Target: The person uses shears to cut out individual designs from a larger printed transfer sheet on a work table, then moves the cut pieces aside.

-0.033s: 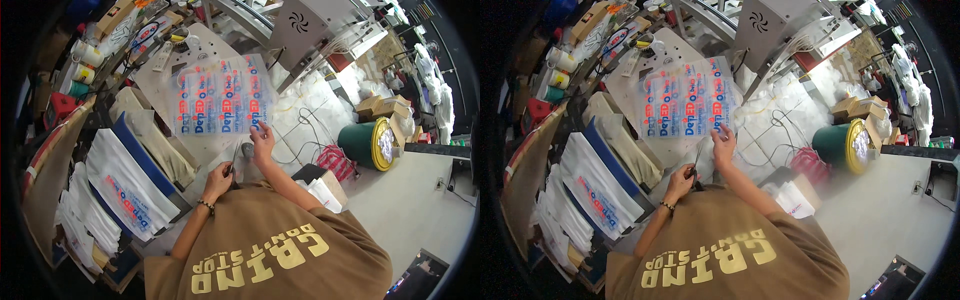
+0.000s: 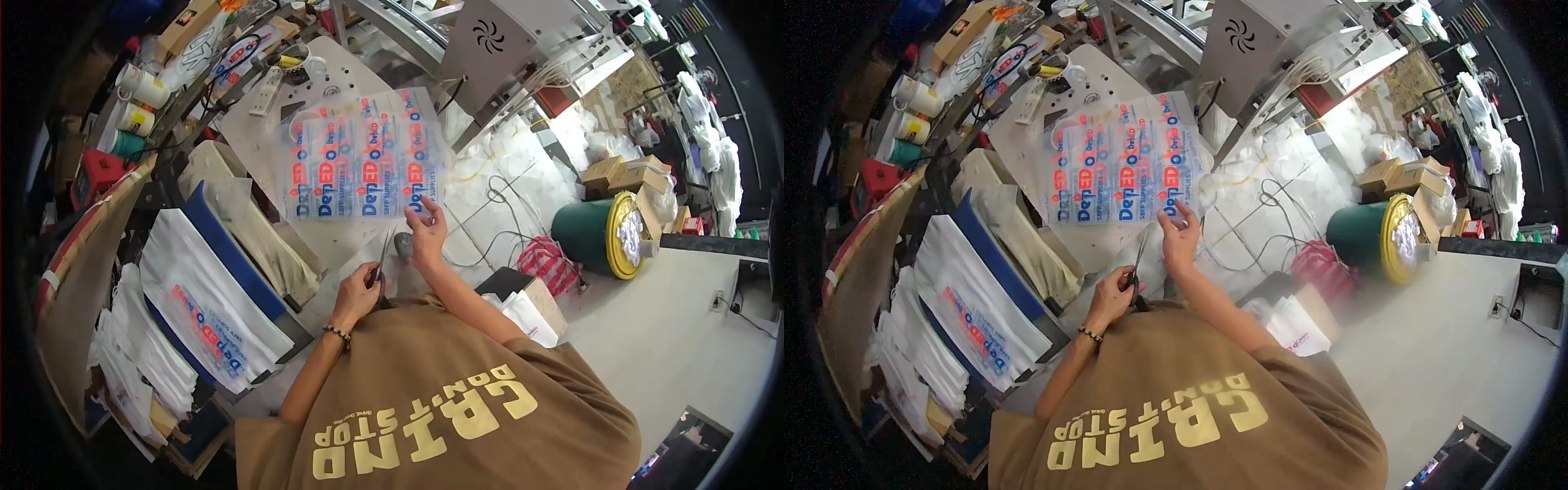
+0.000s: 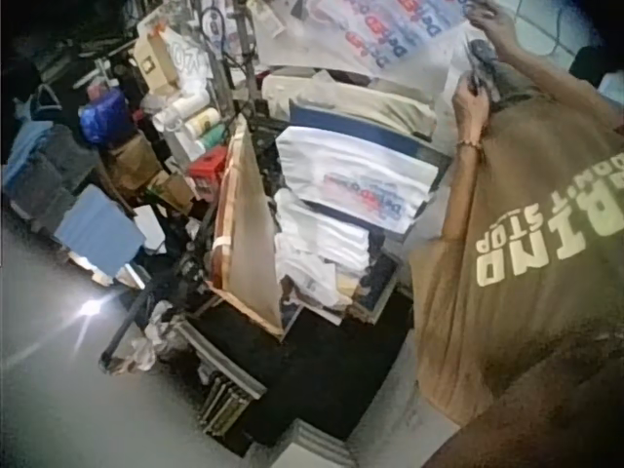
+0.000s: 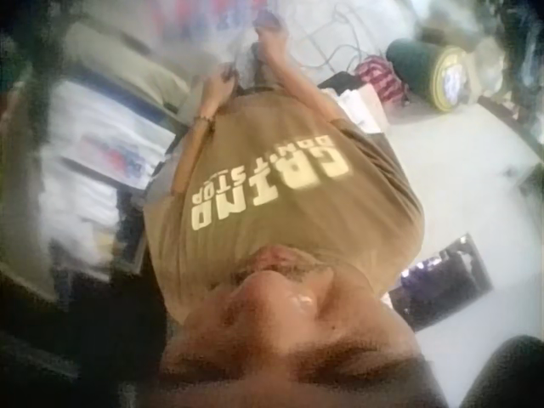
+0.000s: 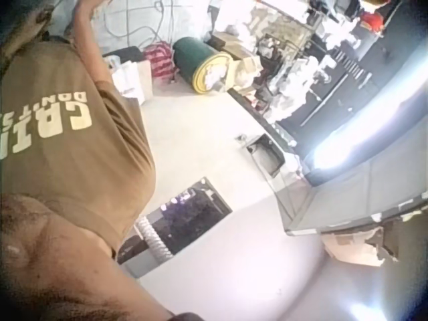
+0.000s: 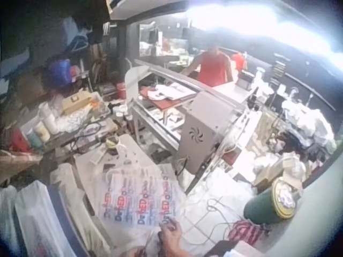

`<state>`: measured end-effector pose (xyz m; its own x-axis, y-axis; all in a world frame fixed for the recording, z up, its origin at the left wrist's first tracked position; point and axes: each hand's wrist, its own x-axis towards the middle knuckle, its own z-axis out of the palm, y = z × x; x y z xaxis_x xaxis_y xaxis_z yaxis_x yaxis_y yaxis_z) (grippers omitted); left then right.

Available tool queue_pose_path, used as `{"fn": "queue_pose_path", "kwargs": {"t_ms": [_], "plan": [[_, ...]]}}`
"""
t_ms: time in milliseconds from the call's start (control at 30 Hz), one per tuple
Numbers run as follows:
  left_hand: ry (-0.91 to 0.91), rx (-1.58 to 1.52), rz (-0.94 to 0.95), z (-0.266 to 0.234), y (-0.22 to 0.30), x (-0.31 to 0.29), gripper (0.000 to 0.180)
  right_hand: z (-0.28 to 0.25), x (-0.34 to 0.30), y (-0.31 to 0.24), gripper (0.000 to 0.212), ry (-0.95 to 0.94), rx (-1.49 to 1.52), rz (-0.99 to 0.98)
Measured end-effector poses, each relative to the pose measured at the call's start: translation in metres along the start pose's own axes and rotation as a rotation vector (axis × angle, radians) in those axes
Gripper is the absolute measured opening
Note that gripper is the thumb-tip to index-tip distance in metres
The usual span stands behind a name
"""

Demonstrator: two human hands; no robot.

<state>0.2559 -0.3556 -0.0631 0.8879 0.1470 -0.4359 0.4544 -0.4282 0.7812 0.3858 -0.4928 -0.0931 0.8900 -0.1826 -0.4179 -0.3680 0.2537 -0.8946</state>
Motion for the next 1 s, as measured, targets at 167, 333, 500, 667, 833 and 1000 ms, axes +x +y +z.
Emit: {"fn": "queue_pose_path", "kwargs": {"t_ms": [167,333,500,667,833,1000], "plan": [[0.139,0.067,0.092,0.011,-0.006,0.003,0.050,0.007,0.007,0.011,0.045,-0.100,0.145,0.036],[0.138,0.019,0.035,0.011,-0.007,0.004,0.048,0.015,-0.002,0.008,0.045,-0.079,0.104,0.052],[0.102,-0.024,-0.009,0.006,0.014,0.002,0.047,0.012,0.002,0.008,0.046,-0.082,0.190,0.049],[0.095,-0.007,-0.021,0.006,0.016,0.005,0.048,0.006,0.000,0.008,0.053,-0.150,0.082,0.065],[0.120,-0.078,-0.027,0.009,0.029,0.013,0.048,0.008,-0.004,0.013,0.054,-0.146,0.032,0.019],[0.116,-0.101,-0.040,0.008,0.035,0.017,0.044,0.012,-0.012,-0.001,0.054,-0.135,0.014,-0.036]]}}
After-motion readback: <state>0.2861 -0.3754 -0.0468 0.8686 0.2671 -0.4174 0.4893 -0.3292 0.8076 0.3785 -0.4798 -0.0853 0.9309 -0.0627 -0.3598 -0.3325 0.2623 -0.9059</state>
